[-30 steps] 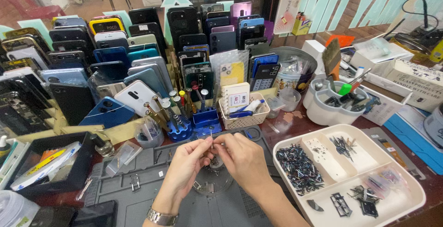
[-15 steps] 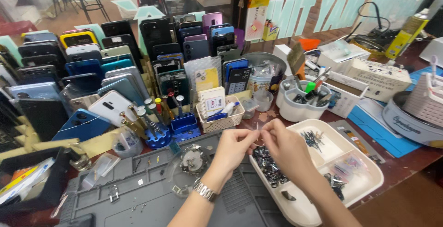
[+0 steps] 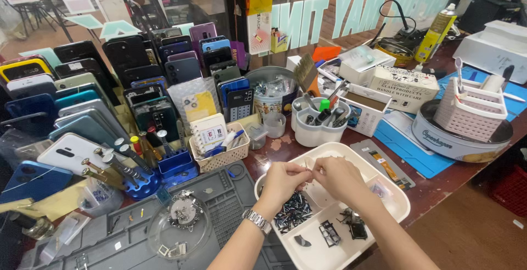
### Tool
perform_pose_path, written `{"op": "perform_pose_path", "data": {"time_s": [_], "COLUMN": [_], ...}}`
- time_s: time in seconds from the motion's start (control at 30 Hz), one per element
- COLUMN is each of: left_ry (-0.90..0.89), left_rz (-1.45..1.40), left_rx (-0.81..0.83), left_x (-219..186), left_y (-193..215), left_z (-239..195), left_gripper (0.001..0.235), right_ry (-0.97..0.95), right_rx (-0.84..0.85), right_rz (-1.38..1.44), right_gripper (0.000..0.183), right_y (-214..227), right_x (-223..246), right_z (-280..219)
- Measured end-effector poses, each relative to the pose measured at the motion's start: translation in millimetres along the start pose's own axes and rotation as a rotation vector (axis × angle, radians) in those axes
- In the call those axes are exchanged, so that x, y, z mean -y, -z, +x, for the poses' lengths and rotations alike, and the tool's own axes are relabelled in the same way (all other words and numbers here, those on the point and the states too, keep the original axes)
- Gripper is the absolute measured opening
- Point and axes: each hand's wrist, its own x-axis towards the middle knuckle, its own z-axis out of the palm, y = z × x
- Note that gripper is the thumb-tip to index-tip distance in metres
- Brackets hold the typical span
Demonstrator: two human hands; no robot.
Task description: The person repeatedly picks up small electronic components from a tray and places them into a circular holder on the workbench. The person handles the components one at a time, rotating the holder occasionally to access different positions.
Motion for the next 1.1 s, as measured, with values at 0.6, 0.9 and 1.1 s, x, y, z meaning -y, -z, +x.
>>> {"op": "perform_pose_path", "data": {"time_s": [0.6,0.9,1.1], "left_ry": [-0.056,-0.227,-0.338], "left_rz": [0.233,0.464,0.617], "left_rx": [0.045,0.135,0.127], "left_x": [-27.7,-52.5,-52.6], "left_y": [-22.8,-49.7,-62.4], "left_z": [-5.1,-40.0,-60.4], "left_gripper": [0.021,0.027,0.021], "right_ry": [-0.009,-0.246,-0.169], "right_rx": [0.017,0.216,-0.022], "right_rz": [1.055,0.263,0.132], "right_gripper": [0.024,0.031,0.028], "right_y": [-7.6,48.6,46.1], "right_x": [-43.1,-49.7,-38.3], "right_z": [-7.6,-60.4,-87.2]}}
